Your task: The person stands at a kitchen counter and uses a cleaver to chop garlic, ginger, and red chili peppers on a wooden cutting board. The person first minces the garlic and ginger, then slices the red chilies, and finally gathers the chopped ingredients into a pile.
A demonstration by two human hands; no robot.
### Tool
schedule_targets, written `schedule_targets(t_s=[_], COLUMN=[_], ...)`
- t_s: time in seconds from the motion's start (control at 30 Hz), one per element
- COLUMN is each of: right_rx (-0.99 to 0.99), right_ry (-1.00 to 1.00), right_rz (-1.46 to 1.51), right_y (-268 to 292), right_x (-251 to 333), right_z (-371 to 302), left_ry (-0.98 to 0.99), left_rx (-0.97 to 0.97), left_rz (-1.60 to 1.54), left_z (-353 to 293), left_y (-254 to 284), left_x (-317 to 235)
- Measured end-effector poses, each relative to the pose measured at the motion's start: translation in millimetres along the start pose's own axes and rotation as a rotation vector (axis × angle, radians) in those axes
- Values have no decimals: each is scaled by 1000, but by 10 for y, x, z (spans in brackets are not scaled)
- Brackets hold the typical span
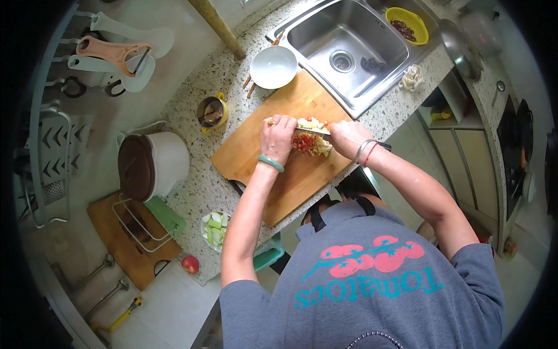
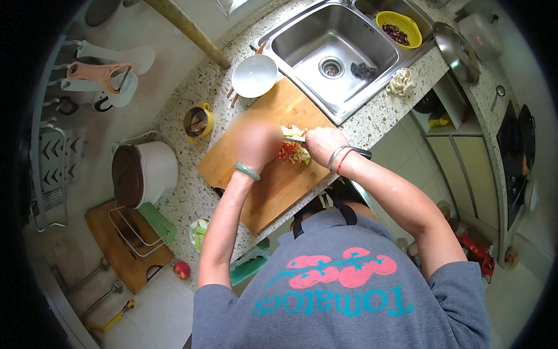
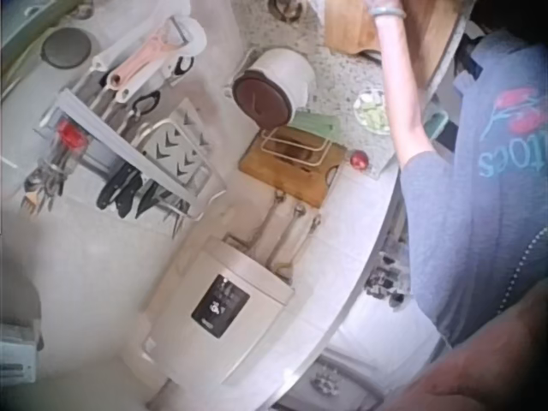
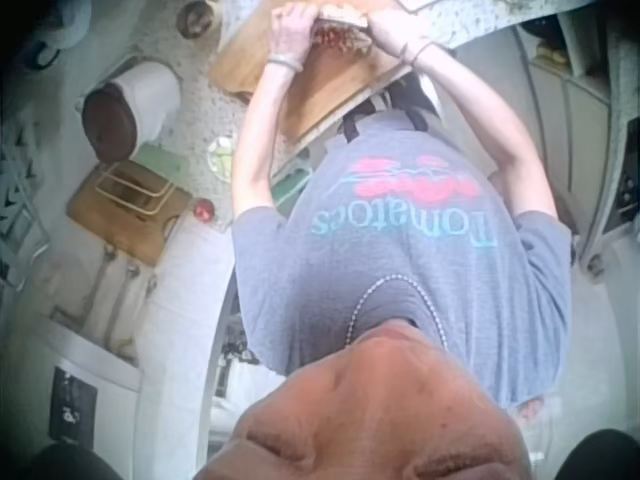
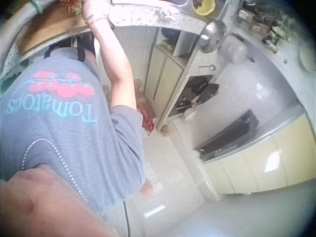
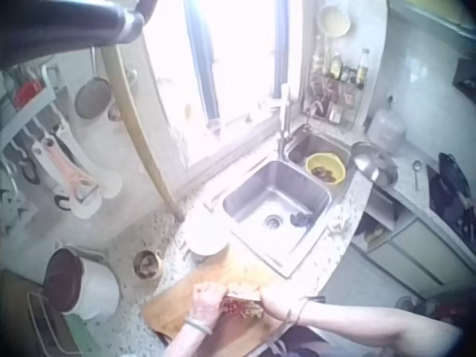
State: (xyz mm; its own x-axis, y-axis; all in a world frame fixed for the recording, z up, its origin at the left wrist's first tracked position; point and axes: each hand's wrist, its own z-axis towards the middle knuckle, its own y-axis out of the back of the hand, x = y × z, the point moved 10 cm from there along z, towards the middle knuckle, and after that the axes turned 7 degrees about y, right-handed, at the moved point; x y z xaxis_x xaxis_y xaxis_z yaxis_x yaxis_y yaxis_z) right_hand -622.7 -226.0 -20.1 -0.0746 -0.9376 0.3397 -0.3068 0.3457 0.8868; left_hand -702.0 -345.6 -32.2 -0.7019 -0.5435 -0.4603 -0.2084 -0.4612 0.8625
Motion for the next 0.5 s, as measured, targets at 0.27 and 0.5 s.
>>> schedule_targets(t_s=[0.27,0.5], right_rx=[-140,45], right_ry=[-2,-28], right_rz=[-22,27], right_y=[-324,-29], right_x=[-103,52], right_z=[-110,-75], left_ry=[-69,-103], left_rx=[-147,-220], left_rz=[224,-149], left_z=[-173,-37], left_y=[199,421], left_x=[-310,-269])
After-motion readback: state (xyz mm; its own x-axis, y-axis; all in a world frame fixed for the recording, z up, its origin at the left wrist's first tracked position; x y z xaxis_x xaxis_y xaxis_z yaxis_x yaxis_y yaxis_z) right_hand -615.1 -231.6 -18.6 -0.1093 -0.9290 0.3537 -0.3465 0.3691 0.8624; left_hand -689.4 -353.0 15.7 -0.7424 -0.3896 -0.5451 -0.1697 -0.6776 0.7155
